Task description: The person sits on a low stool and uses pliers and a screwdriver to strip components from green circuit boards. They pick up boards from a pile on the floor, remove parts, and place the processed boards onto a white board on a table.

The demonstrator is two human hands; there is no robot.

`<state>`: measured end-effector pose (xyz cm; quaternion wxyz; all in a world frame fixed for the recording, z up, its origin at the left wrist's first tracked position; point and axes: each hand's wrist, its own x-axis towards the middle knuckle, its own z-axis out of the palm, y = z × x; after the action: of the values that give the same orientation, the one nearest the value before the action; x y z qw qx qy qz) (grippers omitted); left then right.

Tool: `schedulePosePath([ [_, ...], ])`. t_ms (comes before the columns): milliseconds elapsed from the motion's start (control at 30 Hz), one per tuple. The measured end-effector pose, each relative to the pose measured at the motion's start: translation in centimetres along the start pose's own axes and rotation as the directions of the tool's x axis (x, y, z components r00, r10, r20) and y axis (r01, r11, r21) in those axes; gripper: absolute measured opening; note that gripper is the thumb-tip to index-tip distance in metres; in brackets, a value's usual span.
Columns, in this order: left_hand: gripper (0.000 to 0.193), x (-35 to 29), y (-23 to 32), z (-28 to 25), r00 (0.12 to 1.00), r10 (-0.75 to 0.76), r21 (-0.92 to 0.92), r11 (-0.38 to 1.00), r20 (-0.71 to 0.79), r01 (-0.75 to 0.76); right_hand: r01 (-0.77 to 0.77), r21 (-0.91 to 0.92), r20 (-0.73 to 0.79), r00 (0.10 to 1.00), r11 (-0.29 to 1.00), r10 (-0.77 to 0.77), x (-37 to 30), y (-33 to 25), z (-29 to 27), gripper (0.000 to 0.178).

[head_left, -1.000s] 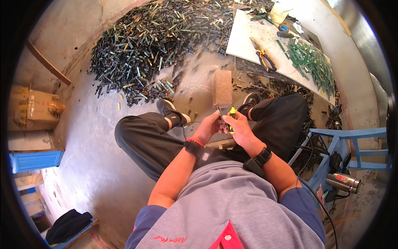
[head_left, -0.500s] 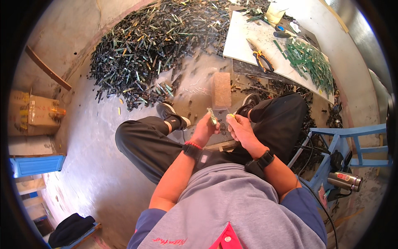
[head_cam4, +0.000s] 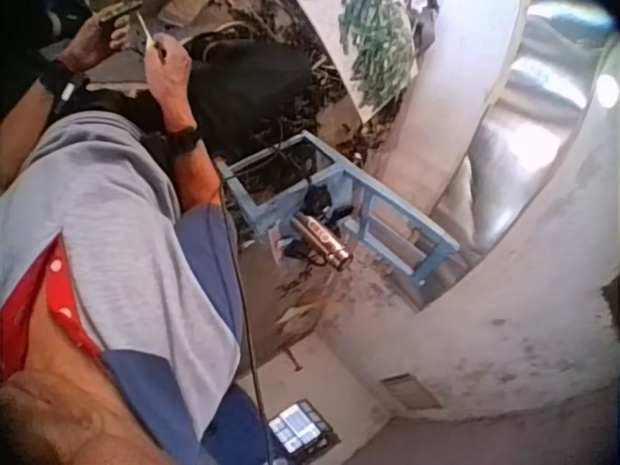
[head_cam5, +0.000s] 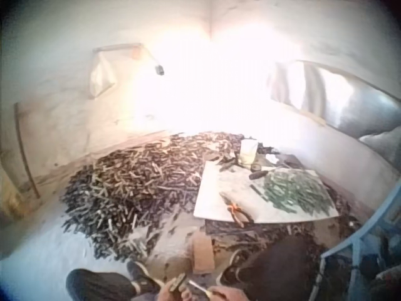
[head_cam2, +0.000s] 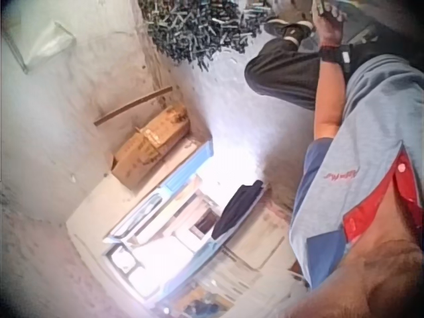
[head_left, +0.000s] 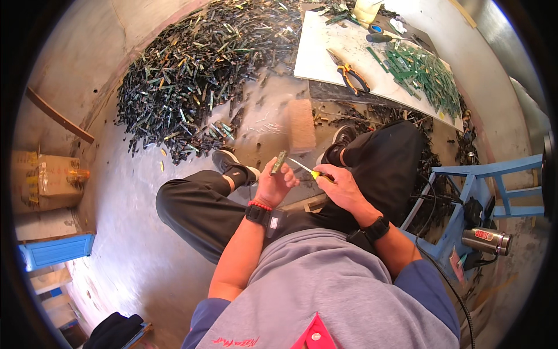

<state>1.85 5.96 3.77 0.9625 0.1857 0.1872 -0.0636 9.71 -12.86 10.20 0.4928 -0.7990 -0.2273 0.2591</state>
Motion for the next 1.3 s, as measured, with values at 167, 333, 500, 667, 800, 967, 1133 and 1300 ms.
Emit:
schedulePosePath([
  [167, 0.041, 0.0, 0.0, 0.2, 0.999, -0.024, 0.015, 1.000, -0.033, 0.024, 0.014, -0.065, -0.017, 1.000, 0.998, -0.015, 0.0, -0.6, -0.3, 0.024],
  [333, 0.041, 0.1, -0.2, 0.1, 0.999, -0.038, 0.036, 0.999, -0.037, 0.039, 0.025, -0.074, -0.019, 0.999, 0.997, -0.027, 0.2, 0.0, 0.0, 0.024],
  [500, 0.042, 0.0, -0.3, 0.3, 0.998, -0.047, 0.052, 0.997, -0.038, 0.049, 0.062, -0.116, -0.052, 0.996, 0.991, -0.068, 0.3, -0.2, 0.2, 0.025],
  [667, 0.042, 0.3, -0.7, 0.4, 0.999, -0.033, 0.058, 0.998, -0.040, 0.035, 0.150, -0.046, -0.099, 0.983, 0.988, -0.154, 0.8, 1.8, 1.5, 0.024],
  [800, 0.043, 0.2, -0.5, 0.7, 1.000, -0.001, 0.063, 0.998, -0.031, 0.003, -0.387, 0.626, 0.212, 0.920, 0.677, 0.330, 1.0, 1.8, 1.4, 0.022],
  [967, 0.043, -0.1, -0.4, 1.2, 1.000, 0.007, 0.072, 0.997, -0.023, -0.005, -0.568, 0.781, 0.485, 0.814, 0.260, 0.321, 0.7, 0.7, 0.6, 0.020],
  [1133, 0.043, 0.1, -0.5, 0.8, 0.999, 0.019, 0.047, 0.999, 0.043, -0.021, -0.174, 0.490, 0.132, 0.983, 0.854, 0.124, 0.4, 1.1, 2.1, 0.023],
  [1300, 0.043, -0.1, -0.7, 1.5, 1.000, 0.026, 0.027, 0.999, 0.017, -0.026, 0.363, -0.317, -0.042, 0.918, 0.876, -0.395, 0.0, 0.2, 2.6, 0.027],
])
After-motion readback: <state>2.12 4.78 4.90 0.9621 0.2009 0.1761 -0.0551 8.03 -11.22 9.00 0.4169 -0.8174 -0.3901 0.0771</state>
